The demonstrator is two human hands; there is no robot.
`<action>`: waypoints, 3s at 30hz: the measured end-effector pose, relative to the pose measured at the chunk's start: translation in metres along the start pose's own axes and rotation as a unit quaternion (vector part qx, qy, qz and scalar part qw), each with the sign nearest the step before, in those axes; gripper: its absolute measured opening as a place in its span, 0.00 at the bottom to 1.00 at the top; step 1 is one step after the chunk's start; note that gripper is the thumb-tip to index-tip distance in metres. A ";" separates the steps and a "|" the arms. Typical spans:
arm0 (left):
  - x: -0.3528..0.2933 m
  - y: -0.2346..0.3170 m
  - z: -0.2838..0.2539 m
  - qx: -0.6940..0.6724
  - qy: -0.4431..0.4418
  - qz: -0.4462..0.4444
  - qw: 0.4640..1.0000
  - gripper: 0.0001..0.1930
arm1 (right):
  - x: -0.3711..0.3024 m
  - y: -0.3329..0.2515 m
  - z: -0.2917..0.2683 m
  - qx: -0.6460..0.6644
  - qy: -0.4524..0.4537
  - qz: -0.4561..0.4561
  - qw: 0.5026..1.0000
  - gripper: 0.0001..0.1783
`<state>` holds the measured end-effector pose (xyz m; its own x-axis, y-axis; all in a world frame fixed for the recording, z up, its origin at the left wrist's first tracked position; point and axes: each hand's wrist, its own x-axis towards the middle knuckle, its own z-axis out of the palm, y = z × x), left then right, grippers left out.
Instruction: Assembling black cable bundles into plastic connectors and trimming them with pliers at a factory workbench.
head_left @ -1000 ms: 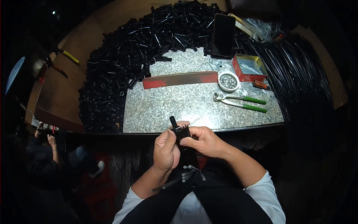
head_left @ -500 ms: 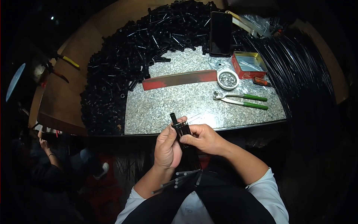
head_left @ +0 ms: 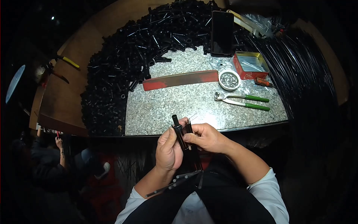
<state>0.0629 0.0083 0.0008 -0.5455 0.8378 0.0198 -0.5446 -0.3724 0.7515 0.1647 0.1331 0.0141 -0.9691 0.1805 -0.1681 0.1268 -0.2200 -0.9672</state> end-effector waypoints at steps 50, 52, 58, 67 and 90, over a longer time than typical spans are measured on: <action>-0.003 0.015 0.000 -0.034 -0.087 -0.036 0.995 0.22 | 0.053 -0.115 -0.053 -0.282 0.096 -0.080 0.951 0.12; -0.003 0.012 0.001 -0.024 -0.094 -0.031 0.995 0.22 | 0.029 -0.125 -0.043 -0.296 0.079 -0.097 0.947 0.12; -0.008 0.011 0.011 0.003 -0.104 -0.013 0.994 0.20 | 0.002 -0.147 -0.027 -0.473 0.030 -0.218 0.853 0.10; -0.011 0.010 0.013 0.005 -0.093 -0.026 0.995 0.21 | 0.012 -0.147 0.000 -0.460 -0.007 -0.227 0.858 0.09; -0.009 0.009 0.012 0.061 -0.080 0.020 0.995 0.21 | 0.034 -0.125 0.023 -0.336 -0.060 -0.087 0.936 0.20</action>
<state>0.0704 0.0016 0.0152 -0.4511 0.8801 0.1483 -0.4381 -0.3631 0.8224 0.1107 0.1447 0.1332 -0.9991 0.0390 -0.0143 0.0308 0.4630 -0.8858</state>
